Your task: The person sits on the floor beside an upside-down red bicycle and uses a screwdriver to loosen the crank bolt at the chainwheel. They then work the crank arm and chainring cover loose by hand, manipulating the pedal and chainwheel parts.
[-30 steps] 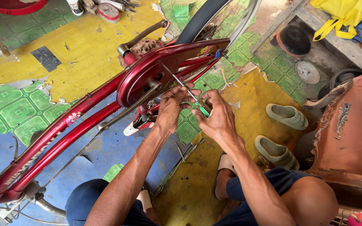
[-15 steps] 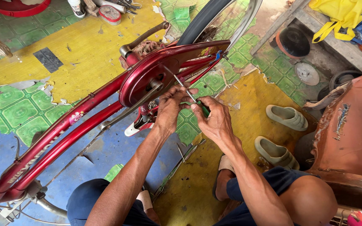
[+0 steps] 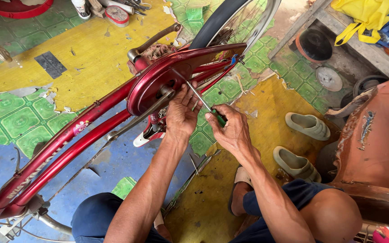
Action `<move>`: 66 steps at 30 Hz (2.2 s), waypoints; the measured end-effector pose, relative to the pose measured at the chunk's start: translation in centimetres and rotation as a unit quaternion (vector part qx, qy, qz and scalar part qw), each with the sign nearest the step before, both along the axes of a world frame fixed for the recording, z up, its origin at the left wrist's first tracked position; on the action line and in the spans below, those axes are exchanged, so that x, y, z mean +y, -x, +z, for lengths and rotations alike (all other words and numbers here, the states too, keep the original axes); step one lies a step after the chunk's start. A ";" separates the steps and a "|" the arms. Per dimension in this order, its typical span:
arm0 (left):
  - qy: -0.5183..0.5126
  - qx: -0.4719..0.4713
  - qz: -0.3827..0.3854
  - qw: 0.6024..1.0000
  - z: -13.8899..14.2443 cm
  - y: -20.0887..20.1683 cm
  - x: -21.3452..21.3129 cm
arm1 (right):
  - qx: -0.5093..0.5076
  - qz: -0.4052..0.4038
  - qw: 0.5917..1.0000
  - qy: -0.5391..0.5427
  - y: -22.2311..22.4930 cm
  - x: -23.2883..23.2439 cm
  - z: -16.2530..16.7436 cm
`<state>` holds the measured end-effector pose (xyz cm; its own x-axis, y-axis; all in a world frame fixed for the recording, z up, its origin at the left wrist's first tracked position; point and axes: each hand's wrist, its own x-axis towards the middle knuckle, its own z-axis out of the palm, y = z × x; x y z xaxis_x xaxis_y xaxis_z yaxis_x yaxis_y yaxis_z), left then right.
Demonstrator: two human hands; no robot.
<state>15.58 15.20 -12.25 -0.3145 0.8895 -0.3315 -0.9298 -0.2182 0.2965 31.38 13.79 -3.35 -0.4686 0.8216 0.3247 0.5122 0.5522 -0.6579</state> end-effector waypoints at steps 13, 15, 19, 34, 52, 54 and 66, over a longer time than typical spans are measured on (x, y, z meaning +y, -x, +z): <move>0.112 0.129 0.024 0.985 1.6 -1.3 -5.7 | -0.014 -0.105 0.990 0.094 -2.7 3.3 -12.9; 0.078 0.192 0.032 0.978 2.0 -1.2 -8.4 | -0.042 -0.113 0.983 0.140 -3.4 4.0 -18.4; 0.092 0.285 0.099 0.949 3.0 0.4 -12.8 | -0.157 -0.119 0.961 0.192 -3.2 3.4 -24.6; 0.044 0.447 0.327 0.831 3.8 7.9 -19.1 | 0.056 0.260 0.907 -0.326 12.7 -7.2 0.7; 0.219 0.851 0.266 0.396 7.8 12.5 -19.0 | 0.124 0.308 0.857 -0.395 13.5 -3.5 5.3; 0.228 0.853 0.268 0.385 7.6 12.5 -18.9 | 0.160 0.302 0.866 -0.364 13.6 -2.7 6.1; 0.216 0.858 0.270 0.381 7.4 12.3 -19.0 | 0.229 0.000 0.926 -0.301 9.1 6.5 7.8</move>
<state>3.27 -3.76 -4.85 -0.4967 0.5213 0.6939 0.8579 0.1735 0.4837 22.24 20.29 4.45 -0.1680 0.4268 0.8886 0.2565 0.8893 -0.3786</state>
